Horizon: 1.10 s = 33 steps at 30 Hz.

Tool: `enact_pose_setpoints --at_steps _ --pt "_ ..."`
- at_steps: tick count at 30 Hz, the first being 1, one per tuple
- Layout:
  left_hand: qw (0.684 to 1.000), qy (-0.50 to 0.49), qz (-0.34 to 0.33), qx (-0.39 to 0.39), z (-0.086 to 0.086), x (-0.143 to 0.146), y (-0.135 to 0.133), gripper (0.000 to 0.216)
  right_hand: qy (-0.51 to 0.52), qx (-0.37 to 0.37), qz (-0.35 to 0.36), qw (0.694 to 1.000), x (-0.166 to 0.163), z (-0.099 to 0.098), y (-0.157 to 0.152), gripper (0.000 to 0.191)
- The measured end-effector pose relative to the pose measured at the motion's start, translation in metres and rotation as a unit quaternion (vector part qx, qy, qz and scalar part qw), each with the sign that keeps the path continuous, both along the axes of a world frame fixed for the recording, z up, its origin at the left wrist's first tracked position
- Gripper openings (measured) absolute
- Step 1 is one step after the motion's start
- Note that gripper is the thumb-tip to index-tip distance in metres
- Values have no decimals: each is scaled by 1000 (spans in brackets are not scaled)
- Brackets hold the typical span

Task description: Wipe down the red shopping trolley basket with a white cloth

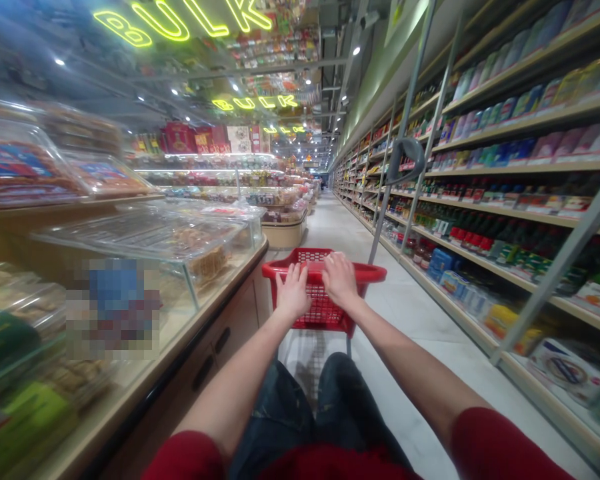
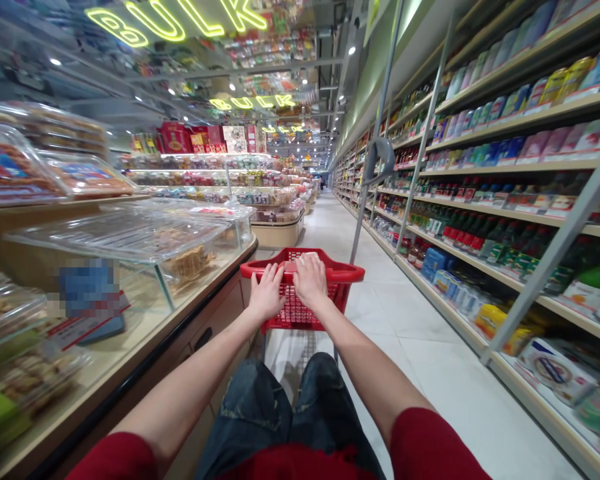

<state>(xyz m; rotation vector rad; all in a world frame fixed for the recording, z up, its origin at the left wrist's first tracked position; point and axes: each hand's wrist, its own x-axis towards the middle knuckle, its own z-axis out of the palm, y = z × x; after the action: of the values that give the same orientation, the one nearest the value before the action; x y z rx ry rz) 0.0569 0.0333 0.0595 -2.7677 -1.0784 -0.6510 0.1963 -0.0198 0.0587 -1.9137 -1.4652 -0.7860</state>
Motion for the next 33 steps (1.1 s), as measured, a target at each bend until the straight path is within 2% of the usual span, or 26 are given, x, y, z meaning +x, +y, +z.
enact_pose_setpoints --at_steps 3,6,10,12,14,18,20,22,26,29,33 --pt "1000 6 -5 6 -1 -4 3 73 -25 -22 51 998 -17 2 4 39" --pt "1000 11 -8 20 -2 -9 8 74 -21 -19 57 998 -1 1 -5 39" --pt "1000 11 -8 23 -3 -10 10 75 48 29 -67 996 42 -5 -24 37" --pt "1000 9 -5 19 -3 -8 9 76 64 43 -112 991 50 -8 -27 38" --pt "1000 6 1 15 -3 -7 8 76 49 37 -96 993 43 -10 -24 40" --pt "1000 13 13 17 -3 -6 8 75 -5 13 -6 1000 8 -9 -11 42" --pt "999 24 19 22 -3 -7 10 75 -18 5 15 1000 2 -7 -10 42" --pt "999 34 22 23 -2 -9 11 75 -13 3 8 1000 10 -5 -14 41" --pt "999 32 17 26 -2 -12 10 74 32 32 -70 997 41 -9 -28 40" --pt "999 19 13 25 -4 -11 10 74 50 52 -85 994 41 -11 -28 39" --pt "1000 0 10 2 1 -7 7 73 6 29 19 999 1 -7 -10 40"
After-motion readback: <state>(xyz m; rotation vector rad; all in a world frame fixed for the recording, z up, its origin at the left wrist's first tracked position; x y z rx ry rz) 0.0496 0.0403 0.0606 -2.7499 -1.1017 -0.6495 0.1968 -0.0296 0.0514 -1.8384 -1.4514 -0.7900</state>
